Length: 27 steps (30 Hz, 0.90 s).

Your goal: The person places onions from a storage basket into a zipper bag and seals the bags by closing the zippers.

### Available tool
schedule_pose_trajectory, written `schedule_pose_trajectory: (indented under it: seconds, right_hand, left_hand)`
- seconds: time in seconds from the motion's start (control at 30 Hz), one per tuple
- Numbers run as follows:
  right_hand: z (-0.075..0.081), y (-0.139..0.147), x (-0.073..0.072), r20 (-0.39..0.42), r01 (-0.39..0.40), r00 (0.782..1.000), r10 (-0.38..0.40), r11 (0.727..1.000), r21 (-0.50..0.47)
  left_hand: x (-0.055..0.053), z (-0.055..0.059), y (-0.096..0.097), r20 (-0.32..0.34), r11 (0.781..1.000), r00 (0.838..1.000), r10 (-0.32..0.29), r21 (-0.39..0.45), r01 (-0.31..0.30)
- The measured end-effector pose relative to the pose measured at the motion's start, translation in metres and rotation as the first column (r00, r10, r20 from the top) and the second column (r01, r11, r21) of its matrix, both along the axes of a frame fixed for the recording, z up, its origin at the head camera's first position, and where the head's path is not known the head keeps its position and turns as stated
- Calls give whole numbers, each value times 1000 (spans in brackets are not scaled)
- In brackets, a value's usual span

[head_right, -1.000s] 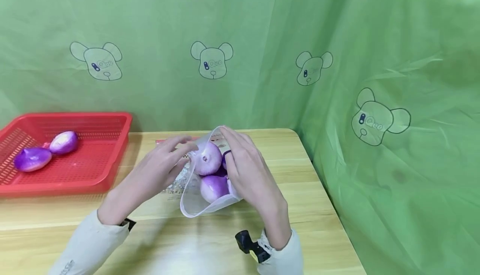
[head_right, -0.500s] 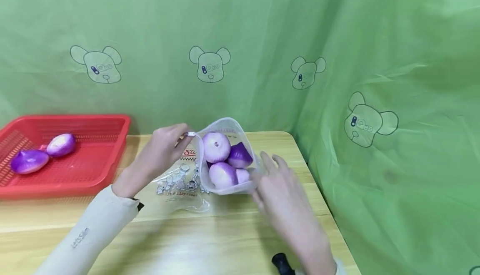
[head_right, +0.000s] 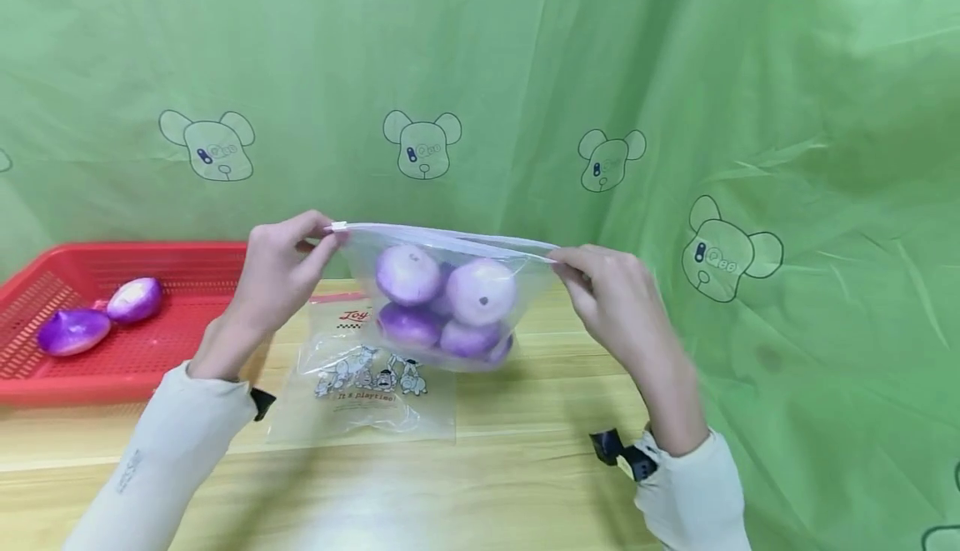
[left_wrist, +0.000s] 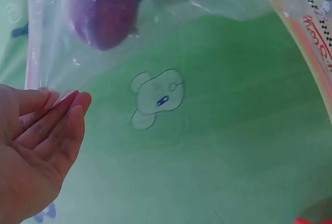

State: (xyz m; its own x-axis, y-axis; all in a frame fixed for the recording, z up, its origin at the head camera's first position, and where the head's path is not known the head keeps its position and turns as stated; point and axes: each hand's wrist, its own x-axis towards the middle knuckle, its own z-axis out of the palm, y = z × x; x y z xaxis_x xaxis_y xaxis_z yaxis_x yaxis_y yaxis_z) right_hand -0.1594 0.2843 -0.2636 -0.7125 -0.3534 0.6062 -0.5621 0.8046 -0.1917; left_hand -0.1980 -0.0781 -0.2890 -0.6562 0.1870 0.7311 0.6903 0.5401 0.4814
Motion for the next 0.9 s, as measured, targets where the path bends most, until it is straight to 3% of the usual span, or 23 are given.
schedule_pose_trajectory:
  seconds: [0.13,0.27,0.37,0.43,0.53,0.63,0.73,0.9]
  right_hand:
    - [-12,-13,-21,39,-43,998,46,996,-73]
    - [-19,-36,-33,75,-39,996,50,990,-137]
    - [-16,-67,-25,3,-59,998,60,990,-132]
    - [-13,-97,-11,-87,-128,989,119,986,-103]
    - [-9,-150,7,-174,-283,945,277,959,-8]
    - [-10,-195,12,-166,-366,908,384,921,133]
    - [-14,-220,8,-160,-315,920,357,919,238]
    - [-25,-226,0,-170,-256,941,292,945,204]
  left_hand:
    - [16,-16,-16,27,1000,1000,-7,13,6]
    - [30,-35,-23,16,998,998,56,-19,-56]
    - [38,-46,-24,-11,990,991,132,-41,-133]
    - [43,-51,-25,-22,985,986,166,-46,-167]
    - [48,-52,-27,-46,978,979,201,-56,-203]
    - [52,-50,-29,-71,975,976,208,-65,-212]
    - [52,-48,-29,-76,977,978,194,-78,-200]
    - [51,-49,-27,-45,986,988,147,-69,-150]
